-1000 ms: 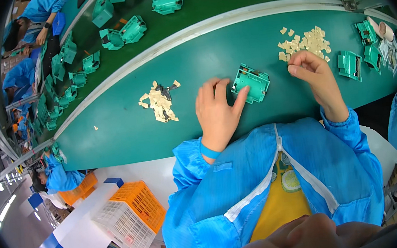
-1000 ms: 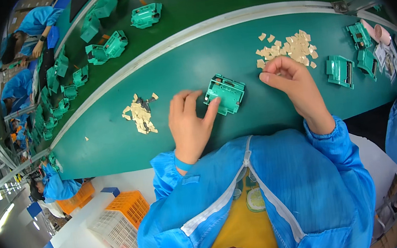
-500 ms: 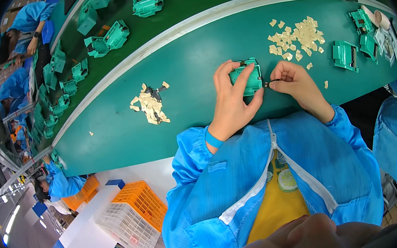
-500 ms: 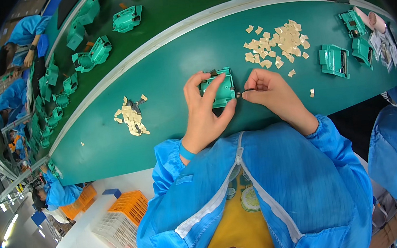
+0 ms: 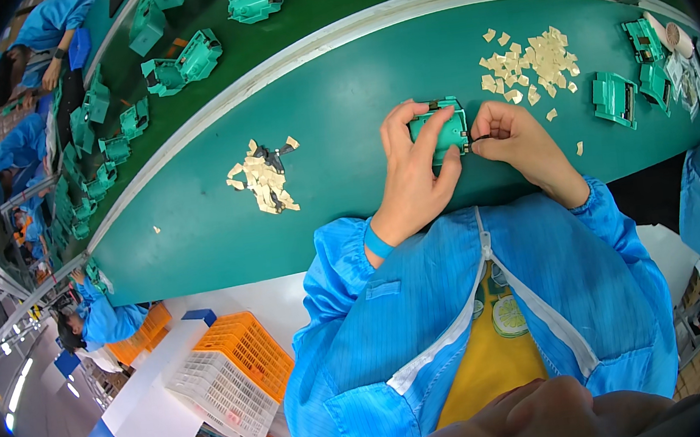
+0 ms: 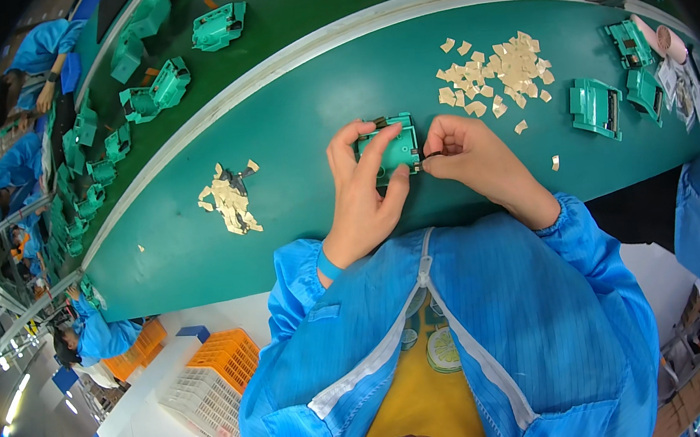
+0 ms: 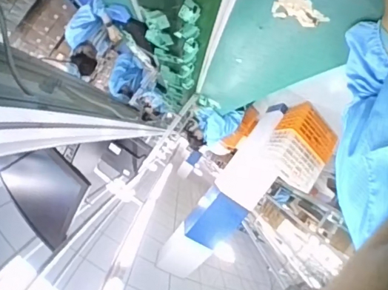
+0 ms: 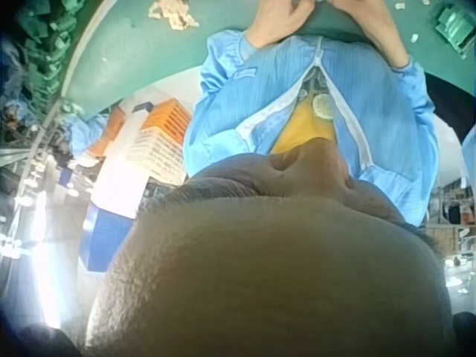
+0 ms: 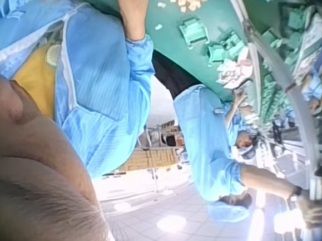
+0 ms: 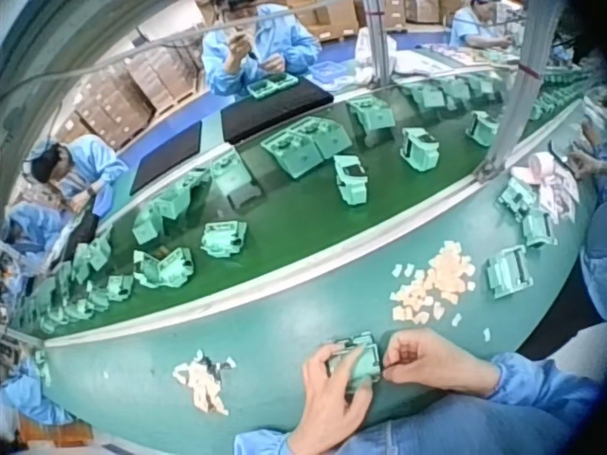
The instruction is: The person assembles small white components and black connector pins into green plastic housings by hand on an assembly line.
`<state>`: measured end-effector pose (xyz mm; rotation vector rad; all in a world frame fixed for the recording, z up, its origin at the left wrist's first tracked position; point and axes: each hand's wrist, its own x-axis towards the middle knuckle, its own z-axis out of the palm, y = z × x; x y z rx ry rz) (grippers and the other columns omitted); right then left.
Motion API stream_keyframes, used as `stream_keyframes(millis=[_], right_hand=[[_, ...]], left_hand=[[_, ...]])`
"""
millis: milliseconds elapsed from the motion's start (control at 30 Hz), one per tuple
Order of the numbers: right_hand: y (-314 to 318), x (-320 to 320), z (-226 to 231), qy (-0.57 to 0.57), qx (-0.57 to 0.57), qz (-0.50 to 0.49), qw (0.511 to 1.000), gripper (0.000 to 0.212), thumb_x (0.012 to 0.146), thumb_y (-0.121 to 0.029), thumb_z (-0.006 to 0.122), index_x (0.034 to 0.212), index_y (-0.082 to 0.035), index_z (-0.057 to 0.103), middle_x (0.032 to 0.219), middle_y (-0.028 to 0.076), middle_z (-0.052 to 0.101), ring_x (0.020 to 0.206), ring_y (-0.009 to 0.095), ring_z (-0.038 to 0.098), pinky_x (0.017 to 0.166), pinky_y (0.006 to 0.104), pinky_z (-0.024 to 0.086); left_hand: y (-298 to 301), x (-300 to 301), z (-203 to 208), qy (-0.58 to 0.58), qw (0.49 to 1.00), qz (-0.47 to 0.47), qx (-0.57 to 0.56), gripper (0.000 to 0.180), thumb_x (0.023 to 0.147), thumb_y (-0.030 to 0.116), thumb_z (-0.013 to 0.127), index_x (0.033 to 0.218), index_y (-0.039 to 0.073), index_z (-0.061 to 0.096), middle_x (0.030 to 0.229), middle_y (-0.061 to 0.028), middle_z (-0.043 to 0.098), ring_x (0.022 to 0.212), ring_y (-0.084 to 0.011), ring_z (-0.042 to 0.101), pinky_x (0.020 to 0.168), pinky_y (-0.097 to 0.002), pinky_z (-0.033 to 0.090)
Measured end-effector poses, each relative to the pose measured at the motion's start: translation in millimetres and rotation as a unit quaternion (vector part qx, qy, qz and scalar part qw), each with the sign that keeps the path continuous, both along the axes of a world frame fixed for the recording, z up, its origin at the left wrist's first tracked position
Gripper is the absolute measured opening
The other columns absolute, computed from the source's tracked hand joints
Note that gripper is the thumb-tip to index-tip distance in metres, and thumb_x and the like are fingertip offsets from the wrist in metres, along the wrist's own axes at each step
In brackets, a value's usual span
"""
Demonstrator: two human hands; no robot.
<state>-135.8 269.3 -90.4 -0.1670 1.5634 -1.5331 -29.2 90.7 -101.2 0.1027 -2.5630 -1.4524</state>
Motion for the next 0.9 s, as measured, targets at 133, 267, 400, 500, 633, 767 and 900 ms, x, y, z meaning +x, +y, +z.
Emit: stream_keyframes(millis=[133, 267, 400, 500, 633, 767, 900], right_hand=[[-1.4, -3.8, -1.6, 0.012, 0.02, 0.003, 1.0, 0.015, 0.082, 0.001, 0.069, 0.084, -0.006, 0.056, 0.08, -0.004, 0.057, 0.074, 0.003, 0.053, 0.065, 0.0203, 0.042], [-0.1, -4.1, -4.1, 0.018, 0.029, 0.003, 0.999, 0.014, 0.082, 0.0, 0.068, 0.084, -0.006, 0.056, 0.08, -0.004, 0.057, 0.073, 0.002, 0.052, 0.064, 0.0204, 0.041], [-1.3, -4.2, -0.8, 0.019, 0.04, 0.009, 0.999, 0.014, 0.081, 0.0, 0.068, 0.084, -0.005, 0.056, 0.08, -0.004, 0.057, 0.073, 0.003, 0.052, 0.063, 0.0207, 0.041], [-1.4, -4.2, -0.3, 0.017, 0.038, 0.008, 0.999, 0.014, 0.081, 0.0, 0.068, 0.084, -0.005, 0.055, 0.08, -0.004, 0.057, 0.073, 0.003, 0.052, 0.064, 0.0212, 0.041], [0.5, -5.1, -2.0, 0.014, 0.034, 0.005, 0.999, 0.014, 0.081, -0.001, 0.068, 0.084, -0.005, 0.055, 0.08, -0.004, 0.056, 0.073, 0.003, 0.051, 0.064, 0.0216, 0.041], [0.1, -5.9, -2.4, 0.012, 0.031, 0.004, 0.999, 0.014, 0.081, -0.001, 0.068, 0.084, -0.005, 0.055, 0.08, -0.003, 0.056, 0.073, 0.003, 0.051, 0.064, 0.0216, 0.041], [-0.9, -6.6, -0.9, 0.021, 0.043, 0.007, 0.999, 0.014, 0.08, -0.001, 0.068, 0.084, -0.005, 0.056, 0.079, -0.003, 0.056, 0.073, 0.003, 0.051, 0.063, 0.0218, 0.041]], left_hand=[[0.3, -4.5, 0.1, -0.004, 1.0, -0.003, 0.007, 0.051, 0.085, 0.004, 0.069, 0.134, 0.008, 0.06, 0.138, -0.0183, 0.041, 0.133, -0.0388, 0.038, 0.113, -0.0472, 0.035], [1.8, -5.7, 0.4, -0.006, 1.0, -0.004, 0.011, 0.05, 0.085, 0.005, 0.071, 0.134, 0.008, 0.06, 0.137, -0.0187, 0.041, 0.133, -0.0388, 0.038, 0.113, -0.0472, 0.035], [2.4, -4.2, 0.1, -0.01, 1.0, 0.004, 0.004, 0.05, 0.084, 0.005, 0.072, 0.134, 0.008, 0.061, 0.137, -0.0187, 0.041, 0.133, -0.0387, 0.038, 0.112, -0.0472, 0.035], [3.4, -4.5, 0.8, -0.01, 1.0, 0.009, -0.001, 0.051, 0.084, 0.005, 0.073, 0.133, 0.009, 0.061, 0.137, -0.0185, 0.041, 0.132, -0.0385, 0.039, 0.111, -0.0469, 0.036], [4.8, -6.3, 0.5, -0.008, 1.0, 0.011, -0.009, 0.05, 0.084, 0.005, 0.073, 0.132, 0.009, 0.061, 0.136, -0.0182, 0.042, 0.13, -0.0383, 0.041, 0.109, -0.0463, 0.038], [4.3, -7.5, 0.2, -0.006, 1.0, 0.011, -0.013, 0.051, 0.083, 0.005, 0.074, 0.132, 0.009, 0.062, 0.135, -0.018, 0.042, 0.129, -0.0383, 0.041, 0.108, -0.046, 0.038], [4.0, -7.7, -0.6, -0.005, 1.0, 0.013, -0.015, 0.051, 0.082, 0.004, 0.074, 0.132, 0.009, 0.062, 0.134, -0.0178, 0.043, 0.128, -0.0383, 0.042, 0.108, -0.0459, 0.039]])
